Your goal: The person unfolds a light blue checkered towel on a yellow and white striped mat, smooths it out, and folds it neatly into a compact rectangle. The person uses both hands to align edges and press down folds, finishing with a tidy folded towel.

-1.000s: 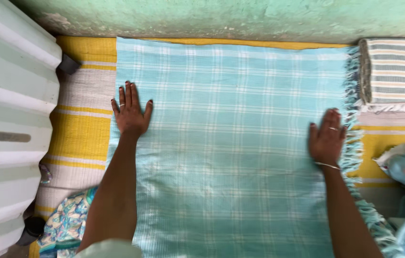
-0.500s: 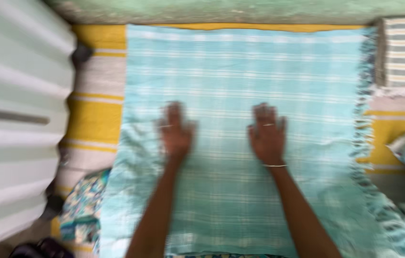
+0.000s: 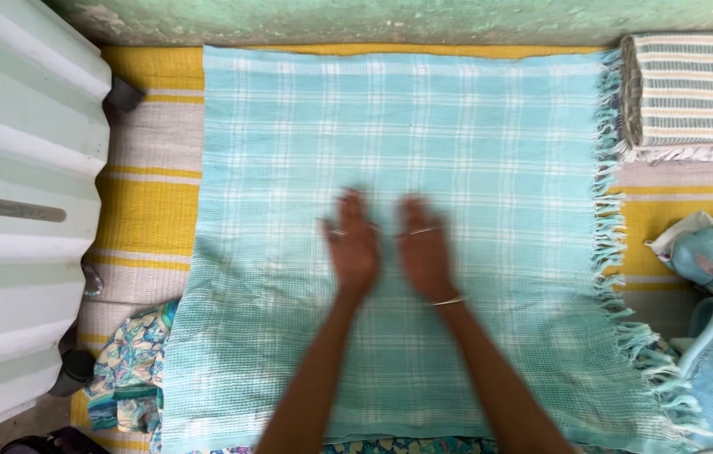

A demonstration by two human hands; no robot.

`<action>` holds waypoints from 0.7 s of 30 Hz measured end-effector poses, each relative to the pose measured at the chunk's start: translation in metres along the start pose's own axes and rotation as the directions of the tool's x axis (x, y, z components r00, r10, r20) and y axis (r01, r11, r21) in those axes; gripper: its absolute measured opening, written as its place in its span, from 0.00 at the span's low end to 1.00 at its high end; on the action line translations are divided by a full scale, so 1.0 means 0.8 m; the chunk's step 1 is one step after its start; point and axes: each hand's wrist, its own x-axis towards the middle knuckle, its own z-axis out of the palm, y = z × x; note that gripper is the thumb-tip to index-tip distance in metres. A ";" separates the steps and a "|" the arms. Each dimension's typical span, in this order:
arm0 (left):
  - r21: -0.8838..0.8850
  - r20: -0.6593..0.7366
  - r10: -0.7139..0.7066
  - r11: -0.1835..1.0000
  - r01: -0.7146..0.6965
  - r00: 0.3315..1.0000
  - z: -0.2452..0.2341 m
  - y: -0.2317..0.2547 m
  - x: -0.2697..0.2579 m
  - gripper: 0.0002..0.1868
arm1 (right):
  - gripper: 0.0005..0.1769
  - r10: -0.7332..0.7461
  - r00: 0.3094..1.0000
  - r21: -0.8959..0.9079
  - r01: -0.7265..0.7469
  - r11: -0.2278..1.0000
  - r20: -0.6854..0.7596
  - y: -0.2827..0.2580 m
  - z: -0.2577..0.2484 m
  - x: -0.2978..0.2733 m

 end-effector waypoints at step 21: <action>-0.128 0.012 -0.253 0.959 0.252 0.967 0.003 -0.009 -0.045 0.38 | 0.38 0.007 0.998 0.293 -0.023 0.956 0.055 -0.054 -0.025 -0.053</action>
